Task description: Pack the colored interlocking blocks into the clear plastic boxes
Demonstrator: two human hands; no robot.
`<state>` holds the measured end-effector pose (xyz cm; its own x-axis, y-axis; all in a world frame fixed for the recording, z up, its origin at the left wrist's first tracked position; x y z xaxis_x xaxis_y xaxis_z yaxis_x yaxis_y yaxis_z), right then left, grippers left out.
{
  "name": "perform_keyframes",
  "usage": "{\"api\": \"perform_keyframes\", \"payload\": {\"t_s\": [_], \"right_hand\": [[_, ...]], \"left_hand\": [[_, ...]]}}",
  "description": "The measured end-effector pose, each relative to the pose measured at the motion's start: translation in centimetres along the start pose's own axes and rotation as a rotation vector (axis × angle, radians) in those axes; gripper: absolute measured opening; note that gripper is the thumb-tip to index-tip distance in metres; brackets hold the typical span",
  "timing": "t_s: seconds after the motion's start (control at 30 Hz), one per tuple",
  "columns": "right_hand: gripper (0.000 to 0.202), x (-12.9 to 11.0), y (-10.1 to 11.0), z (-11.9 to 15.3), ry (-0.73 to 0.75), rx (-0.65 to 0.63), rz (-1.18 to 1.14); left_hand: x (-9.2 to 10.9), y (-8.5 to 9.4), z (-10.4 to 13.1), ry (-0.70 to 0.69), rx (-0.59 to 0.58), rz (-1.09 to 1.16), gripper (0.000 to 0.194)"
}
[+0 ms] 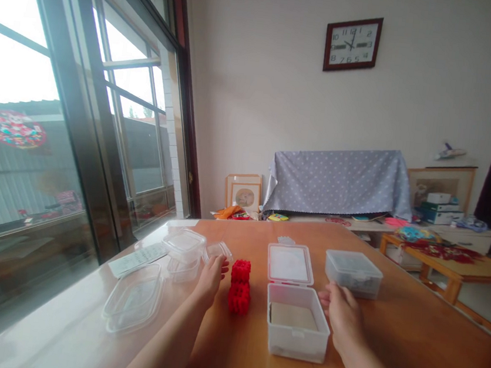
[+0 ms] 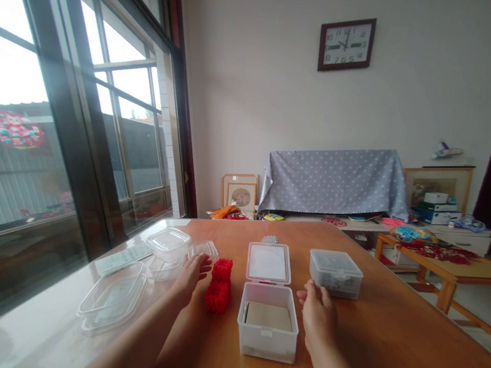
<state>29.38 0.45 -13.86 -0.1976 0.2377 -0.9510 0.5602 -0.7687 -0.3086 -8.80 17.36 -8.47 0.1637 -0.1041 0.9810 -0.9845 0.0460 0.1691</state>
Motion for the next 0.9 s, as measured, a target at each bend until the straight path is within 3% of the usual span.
{"api": "perform_keyframes", "payload": {"t_s": [0.13, 0.3, 0.47, 0.6, 0.67, 0.73, 0.83, 0.9], "right_hand": [[0.047, 0.0, 0.1, 0.3, -0.013, 0.008, -0.015], [0.045, -1.0, 0.4, 1.0, 0.029, 0.023, -0.048], [0.043, -5.7, 1.2, 2.8, 0.225, 0.089, -0.144], [0.036, -10.5, 0.6, 7.8, 0.332, 0.035, -0.218], [0.035, -12.0, -0.8, 11.8, 0.363, -0.081, -0.202], [0.035, -11.7, -4.1, 16.3, 0.33, -0.34, -0.027], [0.032, -8.2, -10.0, 23.1, 0.29, -0.82, 0.265], [0.026, -5.9, -12.5, 25.6, 0.348, -0.954, 0.406]], "left_hand": [[1.0, 0.7, 1.2, -0.031, -0.021, -0.044, 0.048], [0.9, 0.4, 2.1, -0.004, -0.083, -0.004, 0.068], [-0.7, -0.2, 1.7, 0.076, -0.118, 0.042, 0.081], [-0.9, -1.2, 0.6, 0.087, -0.169, 0.023, 0.084], [-0.6, -1.7, -0.2, 0.078, -0.193, 0.009, 0.085], [-0.4, -2.3, -0.9, 0.076, -0.223, -0.008, 0.085], [0.3, -3.5, -1.1, 0.071, -0.328, -0.003, 0.086], [0.9, -4.3, -0.8, 0.063, -0.42, 0.027, 0.086]]}}
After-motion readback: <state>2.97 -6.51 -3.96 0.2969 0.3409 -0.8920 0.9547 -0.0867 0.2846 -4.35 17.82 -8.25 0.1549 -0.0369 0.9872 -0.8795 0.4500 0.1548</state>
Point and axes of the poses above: each hand's wrist, its own z-axis away from the middle knuckle, its own y-axis out of the back of the hand, x = y × z, the point moved 9 cm from there along -z, towards the middle knuckle, and after that the axes turned 13 degrees about -z, right-handed, at the moved point
